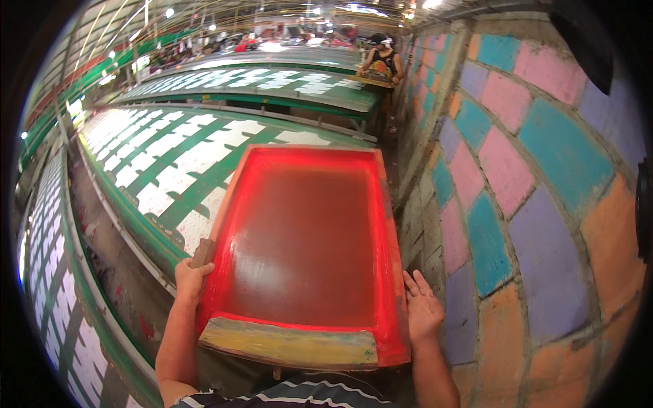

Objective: The person holds a red screen-printing frame and repeatedly uses a squeegee to spread red ink across the mesh. The person moves the frame along a green conveyor table and continues squeegeeing the ink in a repetitive manner.

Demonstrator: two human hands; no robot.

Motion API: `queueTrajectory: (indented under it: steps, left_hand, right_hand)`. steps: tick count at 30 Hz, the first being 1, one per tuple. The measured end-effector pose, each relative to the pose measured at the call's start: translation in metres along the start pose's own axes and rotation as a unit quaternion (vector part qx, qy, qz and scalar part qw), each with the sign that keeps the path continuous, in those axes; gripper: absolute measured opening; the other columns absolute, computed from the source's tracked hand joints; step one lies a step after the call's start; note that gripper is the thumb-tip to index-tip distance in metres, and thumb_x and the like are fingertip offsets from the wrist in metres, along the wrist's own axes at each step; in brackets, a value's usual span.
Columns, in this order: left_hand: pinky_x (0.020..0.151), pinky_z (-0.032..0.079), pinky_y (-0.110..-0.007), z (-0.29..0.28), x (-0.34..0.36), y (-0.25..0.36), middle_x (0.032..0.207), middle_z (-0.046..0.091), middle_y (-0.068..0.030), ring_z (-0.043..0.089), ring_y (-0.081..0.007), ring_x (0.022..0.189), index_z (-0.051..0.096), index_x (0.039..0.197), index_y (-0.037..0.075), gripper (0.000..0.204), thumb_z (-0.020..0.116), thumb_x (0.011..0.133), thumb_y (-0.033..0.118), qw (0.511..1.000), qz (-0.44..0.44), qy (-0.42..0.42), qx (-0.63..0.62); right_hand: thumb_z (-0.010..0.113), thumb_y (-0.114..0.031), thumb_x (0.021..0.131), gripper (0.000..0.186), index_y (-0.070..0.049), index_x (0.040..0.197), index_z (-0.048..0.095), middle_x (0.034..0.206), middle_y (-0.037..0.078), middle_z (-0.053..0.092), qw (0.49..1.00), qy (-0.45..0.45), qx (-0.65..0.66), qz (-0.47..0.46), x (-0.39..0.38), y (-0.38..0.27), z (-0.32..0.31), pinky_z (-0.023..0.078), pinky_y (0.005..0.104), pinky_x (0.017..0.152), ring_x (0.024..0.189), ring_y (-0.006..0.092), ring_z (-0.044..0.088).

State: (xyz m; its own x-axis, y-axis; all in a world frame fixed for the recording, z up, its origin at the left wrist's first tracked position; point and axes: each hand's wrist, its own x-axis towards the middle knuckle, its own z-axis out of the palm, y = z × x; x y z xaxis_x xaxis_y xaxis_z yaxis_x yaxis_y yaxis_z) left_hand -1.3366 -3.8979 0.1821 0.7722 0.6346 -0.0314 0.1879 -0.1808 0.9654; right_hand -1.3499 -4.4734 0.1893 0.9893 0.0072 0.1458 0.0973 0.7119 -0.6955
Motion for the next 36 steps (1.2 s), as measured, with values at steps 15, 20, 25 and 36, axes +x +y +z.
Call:
queueTrajectory:
  steps: [15, 20, 25, 36]
  left_hand:
    - [0.081, 0.055, -0.035, 0.02, -0.016, -0.035, 0.097, 0.074, -0.0046, 0.069, -0.0165, 0.082, 0.072, 0.108, 0.001, 0.024, 0.084, 0.087, 0.002, 0.966, -0.09, 0.233, -0.071]
    - [0.082, 0.055, -0.035, 0.066, 0.015, -0.023, 0.098, 0.074, -0.0049, 0.068, -0.0167, 0.083, 0.072, 0.108, 0.0, 0.025, 0.085, 0.086, 0.002, 0.963, -0.122, 0.234, -0.06]
    - [0.084, 0.056, -0.035, 0.121, 0.033, 0.003, 0.1, 0.075, -0.0071, 0.069, -0.0178, 0.084, 0.072, 0.111, -0.002, 0.028, 0.085, 0.086, 0.002, 0.958, -0.112, 0.255, -0.068]
    - [0.085, 0.059, -0.036, 0.292, 0.08, 0.054, 0.105, 0.079, -0.0121, 0.073, -0.021, 0.087, 0.074, 0.118, -0.006, 0.037, 0.087, 0.085, 0.003, 0.934, -0.109, 0.338, -0.049]
  right_hand:
    - [0.062, -0.036, 0.102, 0.076, 0.003, 0.165, 0.045, 0.17, 0.022, 0.049, 0.967, -0.17, -0.042, 0.187, 0.271, 0.056, 0.023, 0.039, 0.0501, 0.128, 0.145, 0.0354, 0.056]
    - [0.063, -0.035, 0.103, 0.074, 0.003, 0.164, 0.047, 0.168, 0.022, 0.051, 0.96, -0.179, -0.01, 0.216, 0.353, 0.057, 0.009, 0.041, 0.0498, 0.127, 0.144, 0.0355, 0.057]
    - [0.064, -0.031, 0.104, 0.071, 0.003, 0.163, 0.048, 0.167, 0.022, 0.052, 0.953, -0.174, 0.021, 0.245, 0.419, 0.052, -0.011, 0.042, 0.0504, 0.127, 0.143, 0.0356, 0.058]
    - [0.061, -0.034, 0.104, 0.07, 0.004, 0.162, 0.049, 0.166, 0.023, 0.053, 0.932, -0.25, 0.002, 0.261, 0.638, 0.034, -0.082, 0.041, 0.0494, 0.126, 0.142, 0.0343, 0.057]
